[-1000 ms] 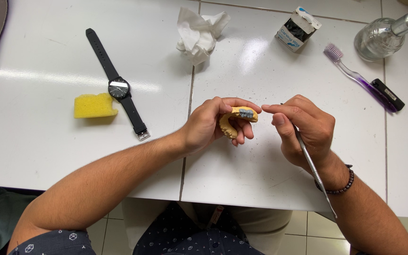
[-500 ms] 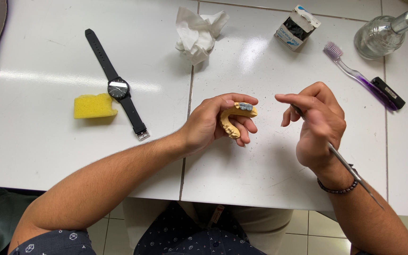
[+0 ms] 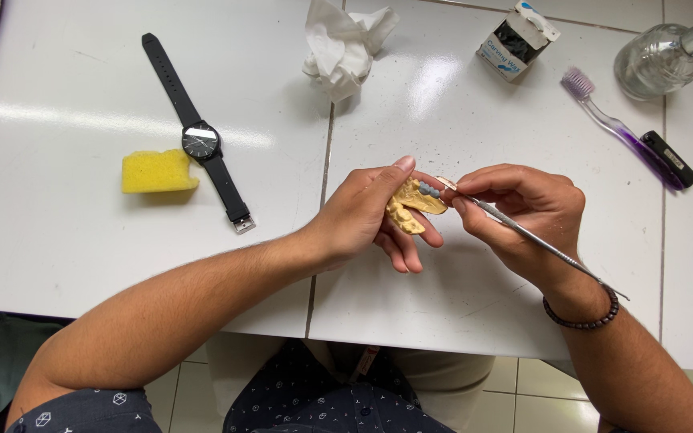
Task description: The person holds a yellow dental cast with artificial teeth in one hand and uses a metal wax carver to sculpt and refine blue-gray wax around the teeth, rotating the model to reach different surfaces. They occasionally set the carver down, pick up a toothbrush to brush the work area, and resume carving with the tool by hand.
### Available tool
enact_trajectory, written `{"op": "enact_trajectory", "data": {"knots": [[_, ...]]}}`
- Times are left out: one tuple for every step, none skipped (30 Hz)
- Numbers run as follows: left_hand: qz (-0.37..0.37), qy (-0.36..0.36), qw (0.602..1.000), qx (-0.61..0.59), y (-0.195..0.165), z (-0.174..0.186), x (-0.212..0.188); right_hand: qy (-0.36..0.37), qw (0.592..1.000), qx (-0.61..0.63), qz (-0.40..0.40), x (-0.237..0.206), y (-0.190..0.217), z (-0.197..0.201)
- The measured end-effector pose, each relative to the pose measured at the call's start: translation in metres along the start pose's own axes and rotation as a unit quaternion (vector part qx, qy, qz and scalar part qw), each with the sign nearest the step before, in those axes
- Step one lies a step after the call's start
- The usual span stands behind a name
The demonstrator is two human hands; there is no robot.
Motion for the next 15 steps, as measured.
{"op": "enact_trajectory", "data": {"knots": [[0.003, -0.013, 1.0, 0.006, 0.0004, -0.0008, -0.0001, 0.001, 1.0, -0.001, -0.003, 0.0002, -0.0003, -0.0007], [0.007, -0.026, 1.0, 0.012, 0.0009, -0.0017, -0.0001, 0.003, 1.0, -0.012, -0.005, 0.0004, -0.0005, -0.0017], [0.01, -0.038, 0.999, 0.019, 0.0012, -0.002, -0.0005, 0.003, 1.0, -0.023, -0.007, 0.0005, -0.0008, -0.0029], [0.002, -0.045, 0.999, 0.027, 0.0016, -0.0024, -0.0022, 0.004, 0.999, -0.033, -0.01, 0.0005, -0.0008, -0.0037], [-0.006, -0.052, 0.998, 0.034, 0.0027, -0.0028, -0.0037, 0.001, 0.999, -0.025, -0.024, 0.0001, -0.001, -0.004], [-0.013, -0.058, 0.997, 0.043, 0.0034, -0.0029, -0.0048, -0.002, 0.999, -0.016, -0.037, -0.0006, -0.001, -0.0044], [-0.025, -0.056, 0.997, 0.047, 0.0038, -0.003, -0.0049, -0.005, 0.999, -0.008, -0.05, -0.0008, -0.0014, -0.0046], [-0.036, -0.053, 0.997, 0.051, 0.0043, -0.0031, -0.0048, -0.009, 0.999, 0.009, -0.044, -0.0009, -0.0015, -0.0047], [-0.046, -0.051, 0.996, 0.054, 0.0052, -0.0035, -0.0045, -0.012, 0.999, 0.027, -0.04, -0.0012, -0.0016, -0.0044], [-0.056, -0.047, 0.996, 0.052, 0.0059, -0.0035, -0.0048, -0.015, 0.998, 0.044, -0.034, -0.0012, -0.0018, -0.0039], [-0.066, -0.044, 0.996, 0.052, 0.006, -0.0034, -0.0049, -0.02, 0.998, 0.045, -0.03, -0.0014, -0.002, -0.003], [-0.076, -0.04, 0.995, 0.052, 0.0059, -0.0032, -0.0048, -0.026, 0.998, 0.045, -0.027, -0.0018, -0.0018, -0.0019], [-0.079, -0.036, 0.995, 0.054, 0.0062, -0.0033, -0.0043, -0.033, 0.998, 0.046, -0.023, -0.0022, -0.0019, -0.0008], [-0.08, -0.031, 0.995, 0.056, 0.0067, -0.0036, -0.0038, -0.034, 0.998, 0.039, -0.02, -0.0027, -0.0016, 0.0004], [-0.083, -0.026, 0.995, 0.058, 0.007, -0.0039, -0.0035, -0.036, 0.999, 0.032, -0.017, -0.0033, -0.0011, 0.0023]]}}
Point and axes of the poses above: each hand's wrist, its own x-axis towards the middle knuckle, its own z-axis out of the back of the hand, y = z × x, the point moved 1 cm from there along x, towards the middle knuckle, and after that the axes turned 2 degrees about y, right-handed, at the moved point
